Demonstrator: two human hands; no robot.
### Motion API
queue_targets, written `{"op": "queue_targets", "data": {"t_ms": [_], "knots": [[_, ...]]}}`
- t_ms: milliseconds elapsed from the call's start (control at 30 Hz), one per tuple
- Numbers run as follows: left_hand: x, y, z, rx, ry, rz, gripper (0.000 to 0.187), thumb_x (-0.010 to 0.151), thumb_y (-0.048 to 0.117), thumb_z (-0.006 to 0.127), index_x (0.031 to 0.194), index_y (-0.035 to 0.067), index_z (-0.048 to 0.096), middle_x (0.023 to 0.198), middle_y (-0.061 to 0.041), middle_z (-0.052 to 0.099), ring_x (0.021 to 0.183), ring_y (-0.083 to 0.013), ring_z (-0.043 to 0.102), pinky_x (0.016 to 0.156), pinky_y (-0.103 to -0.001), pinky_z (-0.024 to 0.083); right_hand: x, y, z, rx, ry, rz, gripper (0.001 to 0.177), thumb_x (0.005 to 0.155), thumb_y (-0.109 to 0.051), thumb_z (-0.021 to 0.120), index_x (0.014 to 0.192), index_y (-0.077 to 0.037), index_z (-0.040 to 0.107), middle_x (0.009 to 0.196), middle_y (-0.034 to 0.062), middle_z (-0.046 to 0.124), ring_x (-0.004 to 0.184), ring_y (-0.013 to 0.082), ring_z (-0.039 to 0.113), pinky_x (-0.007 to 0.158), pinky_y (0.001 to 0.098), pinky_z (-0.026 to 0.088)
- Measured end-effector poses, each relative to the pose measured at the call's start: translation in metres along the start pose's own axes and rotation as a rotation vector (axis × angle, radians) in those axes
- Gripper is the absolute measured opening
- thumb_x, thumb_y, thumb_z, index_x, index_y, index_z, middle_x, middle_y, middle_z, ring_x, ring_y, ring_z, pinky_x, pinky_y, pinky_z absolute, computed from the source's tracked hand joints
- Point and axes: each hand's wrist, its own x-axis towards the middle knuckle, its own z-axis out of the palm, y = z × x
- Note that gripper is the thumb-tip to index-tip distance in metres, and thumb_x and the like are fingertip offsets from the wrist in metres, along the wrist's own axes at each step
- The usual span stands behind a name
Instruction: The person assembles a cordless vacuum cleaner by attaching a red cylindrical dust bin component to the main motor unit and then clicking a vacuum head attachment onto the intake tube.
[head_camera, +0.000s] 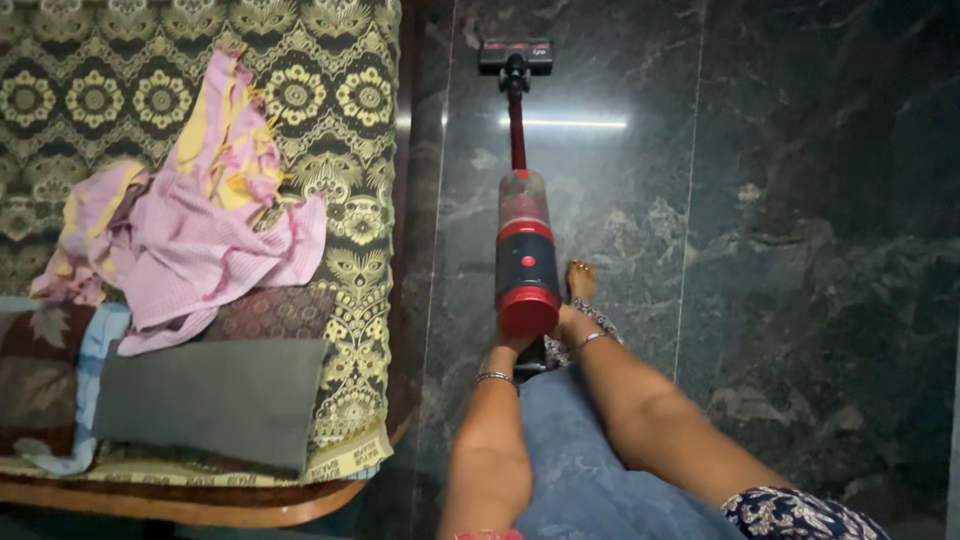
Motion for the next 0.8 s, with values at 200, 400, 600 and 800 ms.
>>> {"op": "queue_targets", "data": {"t_ms": [200, 400, 600, 800], "knots": [[-0.023, -0.034, -0.027, 0.011, 0.093, -0.028, 0.057, 0.085, 0.046, 0.077, 0.134, 0.018, 0.066, 0.133, -0.010, 0.068, 0.125, -0.0214, 0.062, 0.104, -0.039, 0.051, 0.002, 0.023, 0.056, -0.074, -0.090, -0.129, 0.022, 0.091, -0.010, 0.074, 0.112, -0.012, 0.072, 0.109, 0.0085, 0.074, 0.098, 0.0218, 0.069, 0.085, 0.0415, 0.058], [-0.018, -0.048, -0.048, -0.004, 0.176, -0.020, 0.058, 0.086, 0.044, 0.077, 0.135, 0.016, 0.065, 0.133, -0.012, 0.067, 0.126, -0.0231, 0.061, 0.104, -0.040, 0.050, 0.019, 0.012, 0.080, 0.110, 0.050, 0.041, 0.022, 0.090, -0.010, 0.073, 0.113, -0.014, 0.072, 0.108, 0.0087, 0.073, 0.098, 0.0230, 0.070, 0.084, 0.0421, 0.058], [0.018, -0.040, -0.062, 0.012, 0.158, 0.005, 0.058, 0.086, 0.042, 0.077, 0.135, 0.015, 0.063, 0.133, -0.013, 0.066, 0.126, -0.0247, 0.060, 0.104, -0.040, 0.049, 0.039, -0.012, 0.079, 0.096, -0.006, 0.056, 0.025, 0.087, -0.009, 0.071, 0.112, -0.014, 0.072, 0.109, 0.0068, 0.075, 0.100, 0.0214, 0.071, 0.087, 0.0414, 0.058], [0.078, -0.033, -0.090, 0.014, 0.175, 0.065, 0.058, 0.086, 0.040, 0.077, 0.136, 0.013, 0.062, 0.134, -0.015, 0.065, 0.126, -0.0264, 0.060, 0.103, -0.041, 0.048, 0.079, -0.066, 0.076, 0.086, 0.112, -0.051, 0.025, 0.087, -0.009, 0.073, 0.113, -0.013, 0.073, 0.108, 0.0075, 0.075, 0.099, 0.0211, 0.071, 0.086, 0.0414, 0.058]]}}
